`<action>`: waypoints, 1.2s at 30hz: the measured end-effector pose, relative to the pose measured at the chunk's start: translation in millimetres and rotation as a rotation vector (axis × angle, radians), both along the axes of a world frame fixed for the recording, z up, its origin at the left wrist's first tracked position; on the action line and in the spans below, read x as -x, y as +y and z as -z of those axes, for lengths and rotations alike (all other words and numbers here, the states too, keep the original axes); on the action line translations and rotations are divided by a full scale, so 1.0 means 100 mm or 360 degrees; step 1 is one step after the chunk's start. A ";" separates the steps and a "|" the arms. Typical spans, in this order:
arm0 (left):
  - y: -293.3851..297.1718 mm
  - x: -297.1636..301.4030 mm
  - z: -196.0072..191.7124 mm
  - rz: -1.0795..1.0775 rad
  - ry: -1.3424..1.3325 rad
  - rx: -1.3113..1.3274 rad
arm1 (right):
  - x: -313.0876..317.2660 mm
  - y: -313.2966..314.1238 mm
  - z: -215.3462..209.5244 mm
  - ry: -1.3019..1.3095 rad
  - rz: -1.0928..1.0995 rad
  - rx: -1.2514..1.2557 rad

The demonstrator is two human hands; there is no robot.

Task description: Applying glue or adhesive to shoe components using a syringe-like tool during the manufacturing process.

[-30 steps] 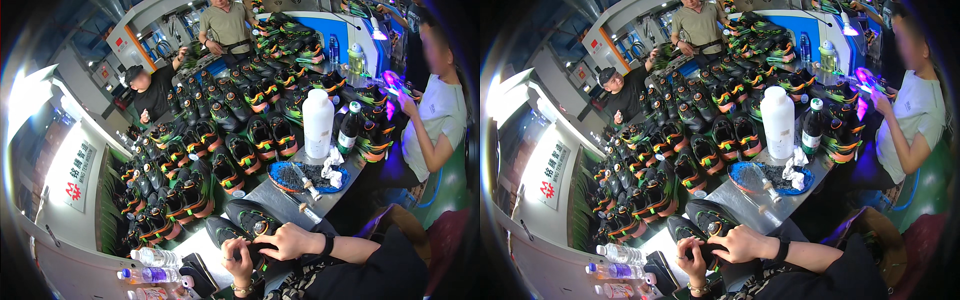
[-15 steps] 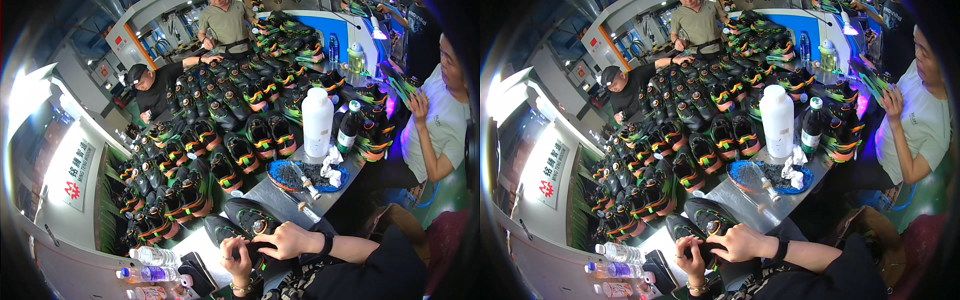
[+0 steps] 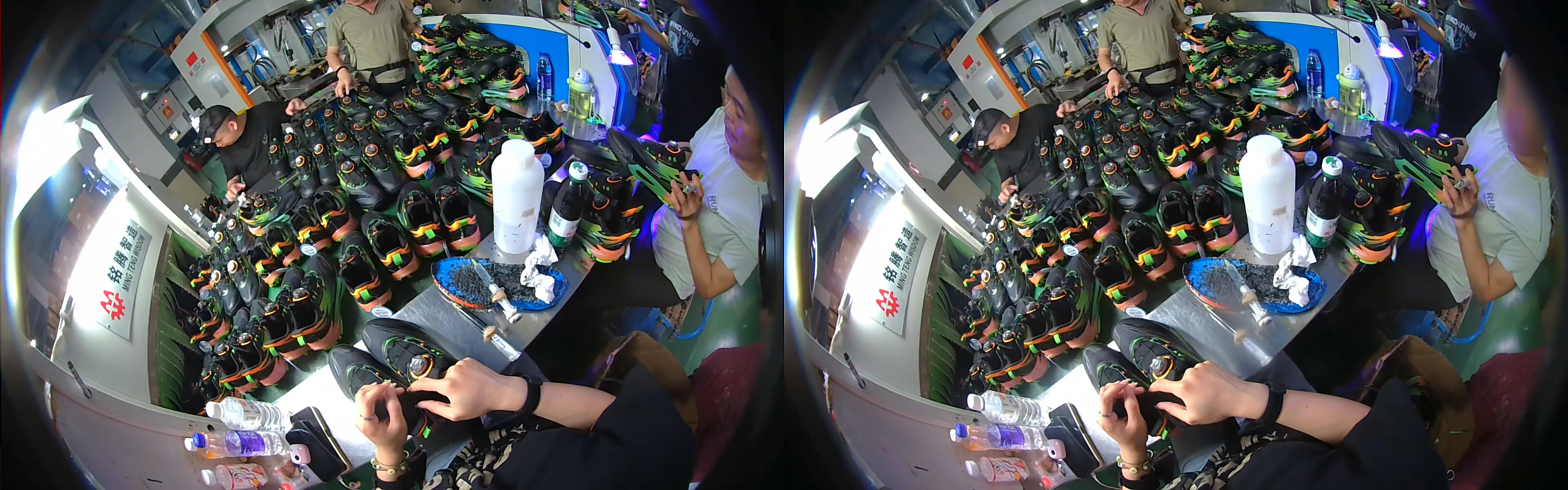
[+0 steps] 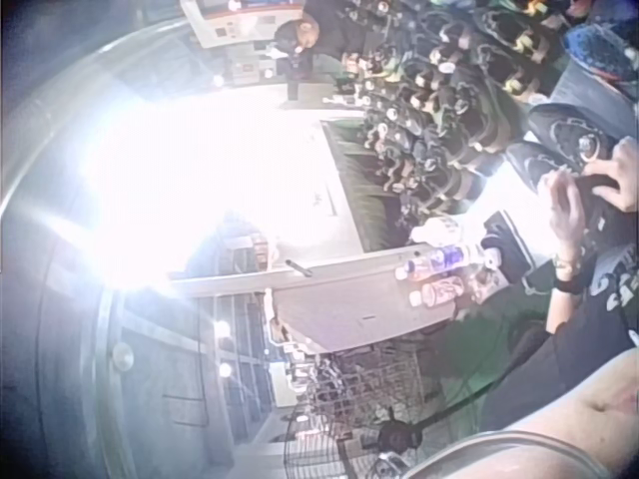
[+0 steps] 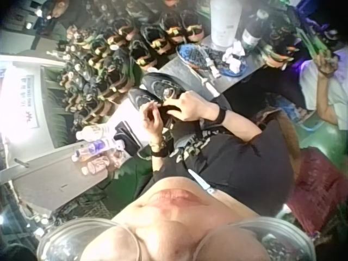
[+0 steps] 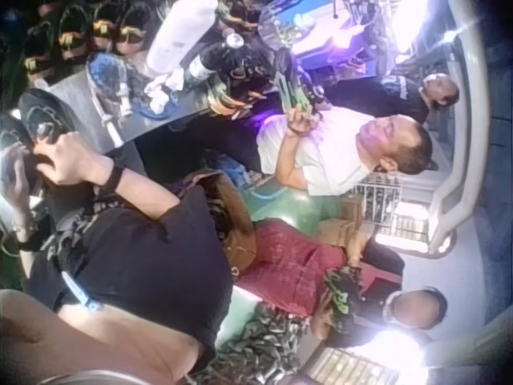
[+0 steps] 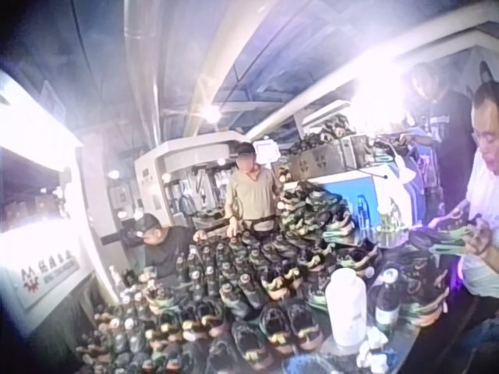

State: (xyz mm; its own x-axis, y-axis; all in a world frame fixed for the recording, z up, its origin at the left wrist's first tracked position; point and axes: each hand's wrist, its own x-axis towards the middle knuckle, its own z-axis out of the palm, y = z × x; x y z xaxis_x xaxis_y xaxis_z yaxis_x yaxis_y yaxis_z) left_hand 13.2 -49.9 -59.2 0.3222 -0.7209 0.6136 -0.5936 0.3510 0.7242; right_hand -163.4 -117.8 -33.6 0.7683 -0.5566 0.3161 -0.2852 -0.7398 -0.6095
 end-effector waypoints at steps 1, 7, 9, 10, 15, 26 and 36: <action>0.00 -0.01 0.01 -0.0007 -0.0018 0.0002 | 0.00 0.00 -0.02 0.0010 0.0000 -0.0006; -0.02 0.01 -0.02 -0.0005 -0.0008 0.0023 | 0.04 -0.06 0.01 -0.0056 -0.0059 0.0136; -0.02 0.00 -0.01 -0.0004 0.0001 0.0027 | 0.05 -0.09 -0.01 0.0014 -0.0114 0.0069; -0.02 0.00 0.00 -0.0003 0.0005 0.0030 | 0.06 -0.09 -0.01 0.0016 -0.0117 0.0069; -0.02 -0.01 0.03 0.0000 -0.0016 0.0067 | 0.06 -0.09 0.00 0.0045 -0.0125 0.0034; -0.02 0.01 0.03 0.0003 0.0062 0.0050 | 0.05 -0.07 0.01 0.0016 -0.0067 0.0090; -0.03 0.00 0.05 0.0018 0.0054 0.0071 | 0.05 -0.09 -0.08 0.0206 -0.0125 -0.0031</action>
State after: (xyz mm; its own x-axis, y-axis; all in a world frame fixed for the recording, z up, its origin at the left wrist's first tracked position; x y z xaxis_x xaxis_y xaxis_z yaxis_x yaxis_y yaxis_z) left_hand 13.5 -52.8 -64.6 0.3354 -0.6968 0.6340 -0.5651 0.3897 0.7272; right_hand -168.9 -126.7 -25.6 0.8434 -0.4982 0.2014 -0.3037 -0.7512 -0.5861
